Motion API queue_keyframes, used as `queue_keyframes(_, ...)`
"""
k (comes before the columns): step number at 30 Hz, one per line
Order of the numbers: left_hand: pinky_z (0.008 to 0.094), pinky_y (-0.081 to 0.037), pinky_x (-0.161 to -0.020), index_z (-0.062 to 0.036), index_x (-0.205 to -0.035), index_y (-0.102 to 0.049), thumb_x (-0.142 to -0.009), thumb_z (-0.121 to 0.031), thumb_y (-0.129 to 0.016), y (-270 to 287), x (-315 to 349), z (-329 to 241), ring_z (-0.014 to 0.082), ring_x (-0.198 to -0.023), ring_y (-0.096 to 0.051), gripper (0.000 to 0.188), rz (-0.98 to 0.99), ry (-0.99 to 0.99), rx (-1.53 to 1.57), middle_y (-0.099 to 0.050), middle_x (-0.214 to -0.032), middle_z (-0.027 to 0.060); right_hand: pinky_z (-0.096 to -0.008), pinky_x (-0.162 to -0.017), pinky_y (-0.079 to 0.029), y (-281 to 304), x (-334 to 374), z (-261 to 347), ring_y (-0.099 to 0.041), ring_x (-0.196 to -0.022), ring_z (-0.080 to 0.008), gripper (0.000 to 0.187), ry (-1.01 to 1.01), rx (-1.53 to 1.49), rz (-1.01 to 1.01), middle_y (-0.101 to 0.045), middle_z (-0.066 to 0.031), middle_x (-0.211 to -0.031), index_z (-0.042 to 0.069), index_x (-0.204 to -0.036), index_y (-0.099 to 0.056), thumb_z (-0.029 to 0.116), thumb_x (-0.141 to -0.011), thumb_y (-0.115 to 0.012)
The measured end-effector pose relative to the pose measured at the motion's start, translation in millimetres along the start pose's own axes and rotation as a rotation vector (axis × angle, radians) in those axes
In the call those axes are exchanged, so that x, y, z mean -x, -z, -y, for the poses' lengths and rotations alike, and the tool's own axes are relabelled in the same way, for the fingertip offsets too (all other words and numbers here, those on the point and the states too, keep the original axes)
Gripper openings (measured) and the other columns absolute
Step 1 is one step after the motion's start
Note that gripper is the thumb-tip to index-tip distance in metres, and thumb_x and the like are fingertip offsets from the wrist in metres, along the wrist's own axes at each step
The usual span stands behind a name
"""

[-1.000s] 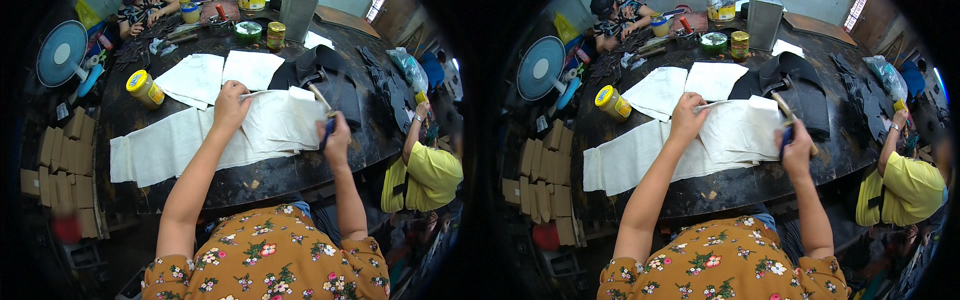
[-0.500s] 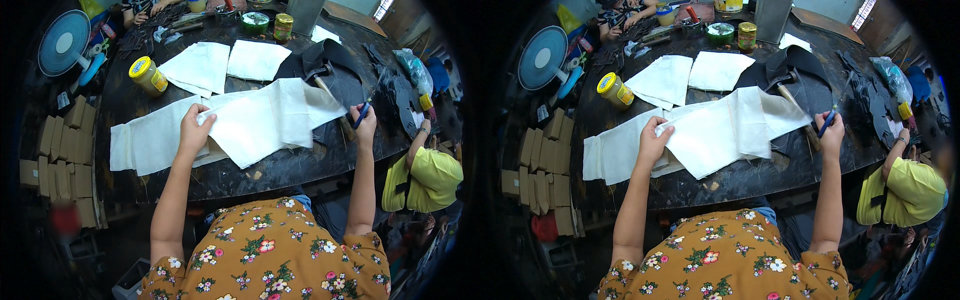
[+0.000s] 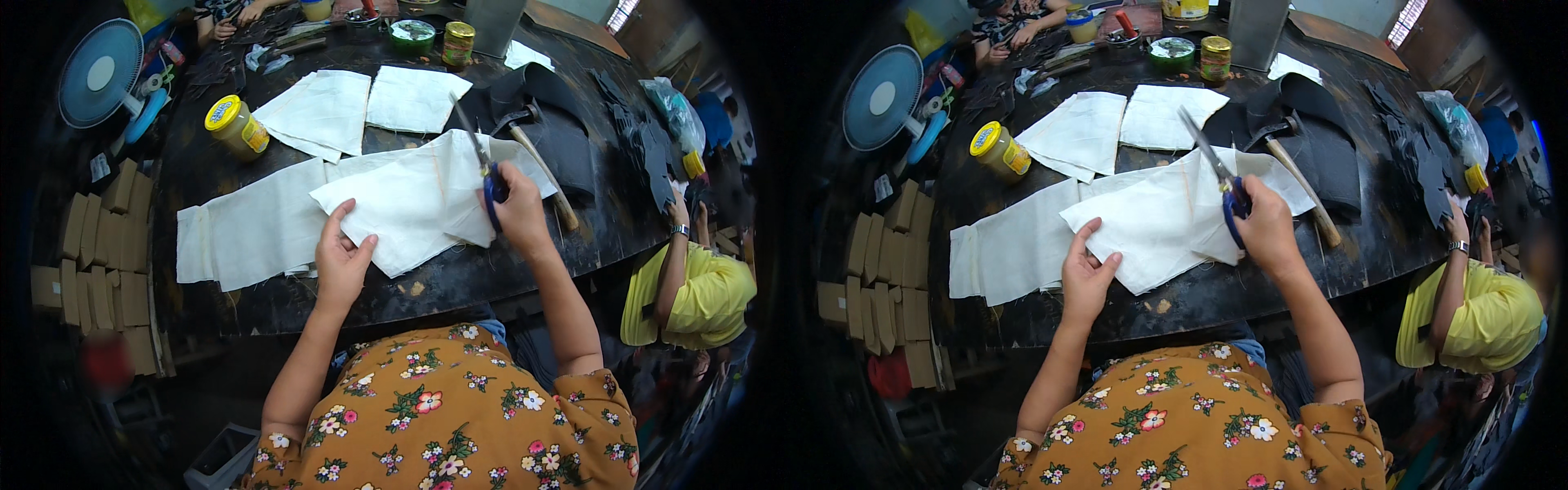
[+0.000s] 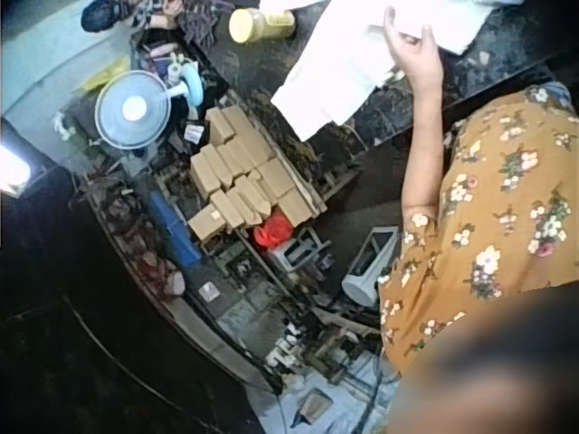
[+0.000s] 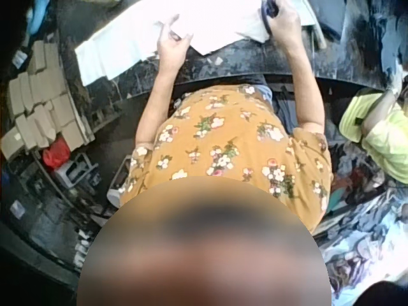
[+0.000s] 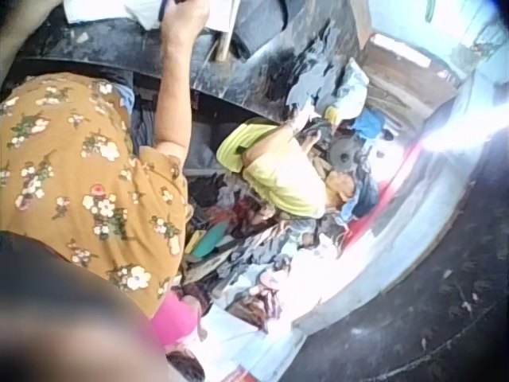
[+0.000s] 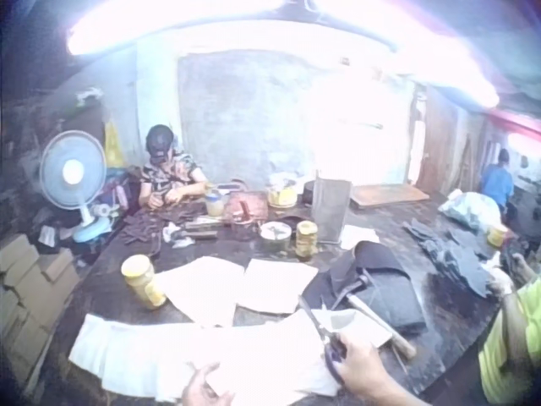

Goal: The person unfolds a stack of white fabric on a worktable and uses scissors to cut the fabric into multiple rectangular pieces. The person repeatedly aligns, cuts, and separates the fabric pieces throughout the clip.

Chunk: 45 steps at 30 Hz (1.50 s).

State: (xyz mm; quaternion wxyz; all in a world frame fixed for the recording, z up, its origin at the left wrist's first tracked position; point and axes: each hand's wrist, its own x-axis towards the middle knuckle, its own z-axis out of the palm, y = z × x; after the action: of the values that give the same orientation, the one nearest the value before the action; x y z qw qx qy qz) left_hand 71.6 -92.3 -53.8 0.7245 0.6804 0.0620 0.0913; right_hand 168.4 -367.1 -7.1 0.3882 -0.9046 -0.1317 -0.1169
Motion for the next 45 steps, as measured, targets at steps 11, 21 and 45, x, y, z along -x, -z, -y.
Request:
queue_keyframes(11, 0.0243, -0.055, -0.084, 0.0027, -0.151, -0.038, -0.088, 0.014, -0.06, 50, -30, -3, 0.0129, -0.1, -0.068, 0.068, 0.058, 0.055, -0.058, -0.063, -0.124, 0.0172, -0.0327, -0.065, -0.045, 45, -61, -64, -0.05, -0.066, -0.0196, 0.03, 0.03, 0.196, -0.101, -0.053, -0.0123, -0.071, -0.001, -0.086, -0.058, 0.018, -0.078, -0.08)
queue_keyframes(21, 0.0355, -0.043, -0.113, -0.0097, -0.157, -0.033, -0.103, -0.002, -0.053, -28, 65, -12, 0.0228, -0.138, -0.048, 0.059, 0.026, 0.292, 0.474, -0.039, -0.155, 0.0136, -0.0249, -0.069, -0.052, 70, 63, -4, -0.063, -0.073, -0.0106, 0.027, -0.384, -0.648, 0.569, -0.067, -0.0052, -0.081, 0.002, -0.094, -0.063, 0.029, -0.1, -0.064)
queue_keyframes(45, 0.0289, -0.036, -0.112, -0.0022, -0.159, -0.029, -0.109, -0.017, -0.045, -50, 51, 6, 0.0107, -0.128, -0.05, 0.055, 0.381, 0.264, 0.578, -0.039, -0.16, 0.008, -0.0271, -0.073, -0.051, -31, 148, 89, -0.06, -0.077, -0.0128, 0.038, -1.003, -0.904, 0.488, -0.06, -0.0036, -0.085, 0.005, -0.097, -0.06, 0.042, -0.106, -0.055)
